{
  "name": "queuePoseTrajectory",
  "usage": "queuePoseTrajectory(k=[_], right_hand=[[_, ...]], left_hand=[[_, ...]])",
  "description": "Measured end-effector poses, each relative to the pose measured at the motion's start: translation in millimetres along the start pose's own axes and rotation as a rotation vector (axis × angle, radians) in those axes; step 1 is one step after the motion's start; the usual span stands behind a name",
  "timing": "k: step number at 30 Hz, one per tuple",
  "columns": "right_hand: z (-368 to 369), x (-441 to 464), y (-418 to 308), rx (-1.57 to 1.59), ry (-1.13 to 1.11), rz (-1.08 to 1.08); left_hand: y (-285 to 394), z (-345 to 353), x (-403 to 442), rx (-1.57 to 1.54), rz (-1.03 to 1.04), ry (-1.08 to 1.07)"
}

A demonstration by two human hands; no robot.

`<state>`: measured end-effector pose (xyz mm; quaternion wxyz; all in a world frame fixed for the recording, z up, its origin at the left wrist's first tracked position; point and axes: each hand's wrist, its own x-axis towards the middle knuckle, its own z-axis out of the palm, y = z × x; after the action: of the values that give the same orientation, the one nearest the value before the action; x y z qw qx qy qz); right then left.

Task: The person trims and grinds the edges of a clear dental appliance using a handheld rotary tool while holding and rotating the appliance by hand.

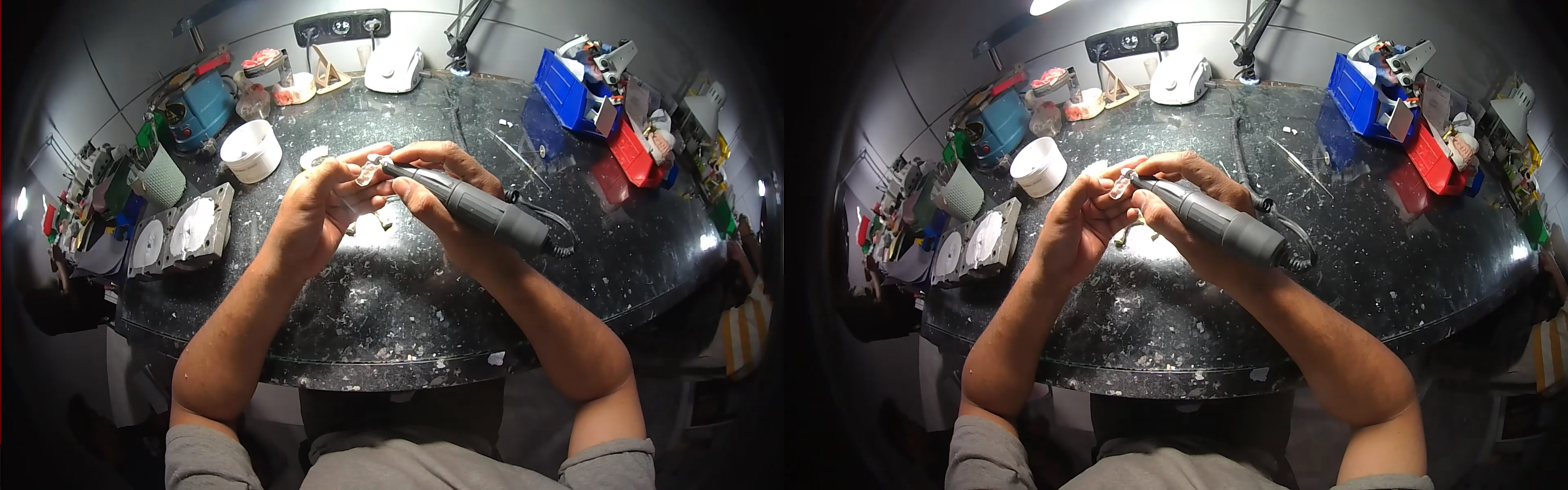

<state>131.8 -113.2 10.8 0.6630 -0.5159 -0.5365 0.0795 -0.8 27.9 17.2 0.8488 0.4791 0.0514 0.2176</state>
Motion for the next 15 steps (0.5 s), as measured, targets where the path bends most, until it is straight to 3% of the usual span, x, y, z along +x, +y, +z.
queuePoseTrajectory(k=[15], right_hand=[[0.2,0.1,-3.3,0.16,-0.047,0.077]], left_hand=[[1.8,2.2,-1.0,0.053,0.02,0.01]])
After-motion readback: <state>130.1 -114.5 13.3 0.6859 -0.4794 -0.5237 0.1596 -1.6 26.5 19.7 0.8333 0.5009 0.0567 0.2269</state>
